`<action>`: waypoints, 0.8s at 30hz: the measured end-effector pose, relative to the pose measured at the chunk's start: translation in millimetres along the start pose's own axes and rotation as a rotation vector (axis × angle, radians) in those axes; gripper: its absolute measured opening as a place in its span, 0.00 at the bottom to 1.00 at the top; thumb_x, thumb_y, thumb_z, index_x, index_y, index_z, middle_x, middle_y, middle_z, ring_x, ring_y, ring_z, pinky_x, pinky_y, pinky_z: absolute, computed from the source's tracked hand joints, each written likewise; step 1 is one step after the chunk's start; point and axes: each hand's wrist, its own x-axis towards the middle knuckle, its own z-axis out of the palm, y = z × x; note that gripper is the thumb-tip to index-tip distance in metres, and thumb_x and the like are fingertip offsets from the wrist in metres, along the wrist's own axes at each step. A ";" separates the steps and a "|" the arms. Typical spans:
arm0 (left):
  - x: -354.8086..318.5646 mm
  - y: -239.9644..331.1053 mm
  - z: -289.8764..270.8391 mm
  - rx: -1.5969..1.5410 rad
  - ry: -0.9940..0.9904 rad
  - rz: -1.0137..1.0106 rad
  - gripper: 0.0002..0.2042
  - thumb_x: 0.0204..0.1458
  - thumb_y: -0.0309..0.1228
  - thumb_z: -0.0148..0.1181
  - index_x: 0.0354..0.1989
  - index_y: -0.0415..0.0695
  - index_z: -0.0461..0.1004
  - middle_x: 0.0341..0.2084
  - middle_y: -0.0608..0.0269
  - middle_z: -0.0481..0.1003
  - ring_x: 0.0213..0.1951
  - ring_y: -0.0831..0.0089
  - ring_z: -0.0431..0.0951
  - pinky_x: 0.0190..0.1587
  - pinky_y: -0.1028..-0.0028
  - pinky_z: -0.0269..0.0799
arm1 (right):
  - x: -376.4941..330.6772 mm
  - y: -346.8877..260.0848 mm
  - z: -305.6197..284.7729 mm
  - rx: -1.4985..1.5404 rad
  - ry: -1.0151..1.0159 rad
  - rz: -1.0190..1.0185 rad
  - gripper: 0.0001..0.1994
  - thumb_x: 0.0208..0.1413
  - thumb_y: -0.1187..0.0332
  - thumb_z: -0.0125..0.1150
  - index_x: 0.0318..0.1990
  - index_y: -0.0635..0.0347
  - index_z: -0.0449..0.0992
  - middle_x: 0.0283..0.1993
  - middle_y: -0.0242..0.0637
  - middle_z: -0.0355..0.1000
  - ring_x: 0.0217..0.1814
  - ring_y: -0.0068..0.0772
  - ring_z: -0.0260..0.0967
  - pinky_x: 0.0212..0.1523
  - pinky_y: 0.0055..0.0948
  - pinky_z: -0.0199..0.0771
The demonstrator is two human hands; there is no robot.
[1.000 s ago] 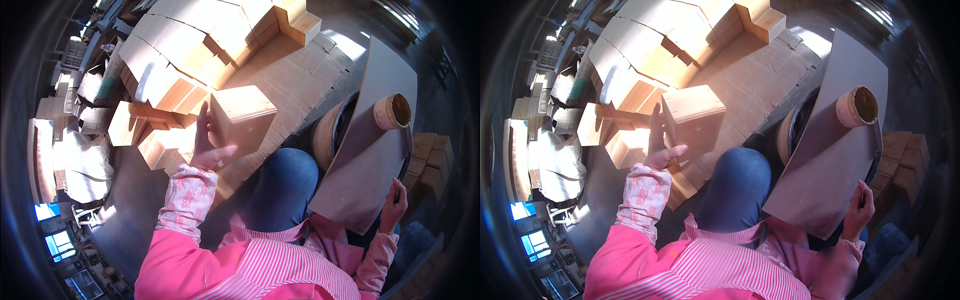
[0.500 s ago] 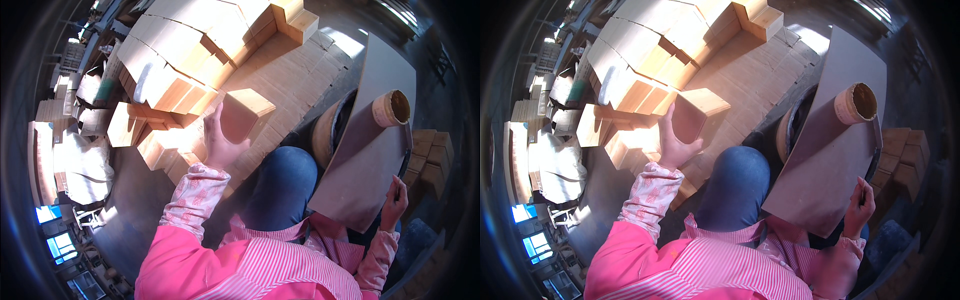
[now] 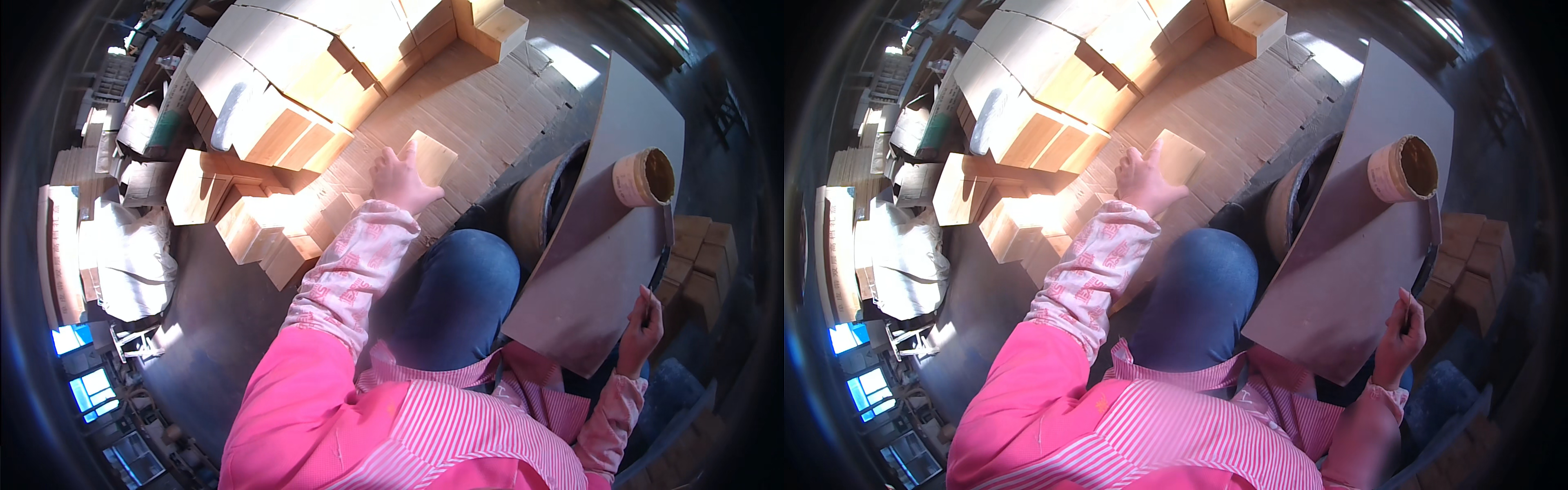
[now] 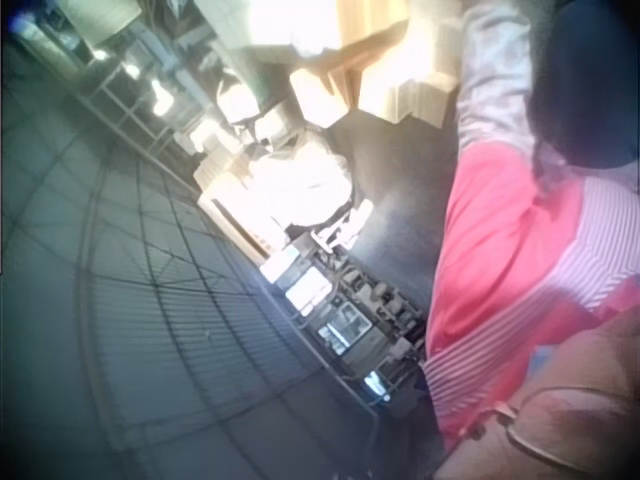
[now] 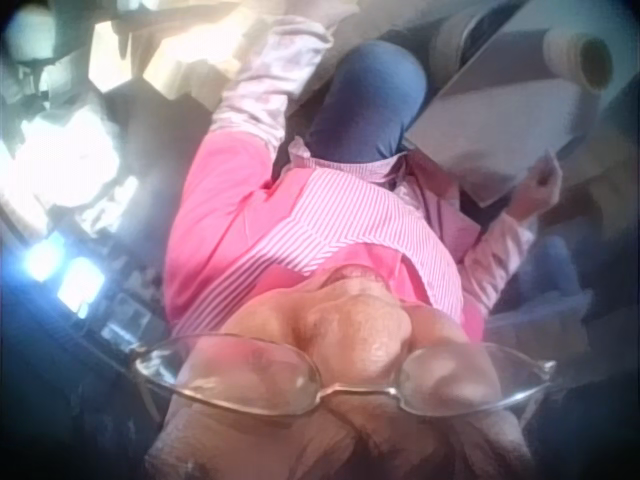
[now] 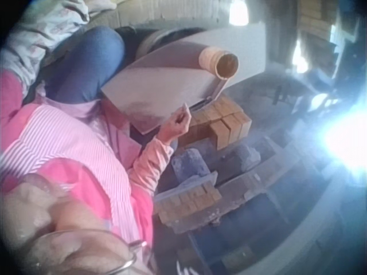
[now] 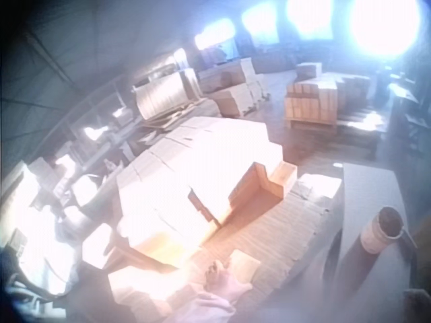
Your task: The person sits on the floor and repeatedly picks up small wooden blocks, applies a substance from a small container to the edges, and joins them together. Finished assemblies are placed into a nearby stack.
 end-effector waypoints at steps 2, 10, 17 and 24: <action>6.1 -4.3 11.1 -0.056 0.011 -0.026 0.54 0.35 0.52 0.77 0.76 0.50 0.62 0.59 0.39 0.67 0.62 0.43 0.69 0.66 0.53 0.67 | 0.4 0.4 0.4 -0.013 0.009 -0.001 0.10 0.72 0.73 0.60 0.55 0.60 0.83 0.36 0.22 0.73 0.30 0.11 0.60 0.30 0.16 0.61; 20.5 -67.5 114.0 -1.620 0.078 -0.336 0.33 0.52 0.40 0.72 0.63 0.32 0.73 0.49 0.52 0.80 0.54 0.65 0.78 0.59 0.67 0.72 | 2.6 5.0 0.2 -0.039 -0.002 0.030 0.10 0.72 0.73 0.60 0.54 0.58 0.84 0.39 0.22 0.75 0.31 0.10 0.61 0.30 0.16 0.60; 1.3 -72.2 175.4 -1.506 0.143 -0.551 0.28 0.62 0.45 0.58 0.62 0.35 0.73 0.53 0.52 0.77 0.54 0.61 0.75 0.60 0.64 0.68 | 4.9 17.7 -1.5 -0.070 0.020 0.078 0.10 0.73 0.70 0.59 0.55 0.57 0.84 0.38 0.23 0.75 0.30 0.12 0.59 0.30 0.17 0.61; -6.4 -73.3 181.8 -1.248 0.197 -0.515 0.28 0.67 0.43 0.56 0.67 0.32 0.69 0.55 0.43 0.77 0.54 0.57 0.78 0.61 0.63 0.70 | 14.1 28.0 -9.1 -0.225 -0.021 0.026 0.12 0.75 0.68 0.57 0.56 0.59 0.83 0.44 0.29 0.78 0.36 0.18 0.66 0.35 0.21 0.67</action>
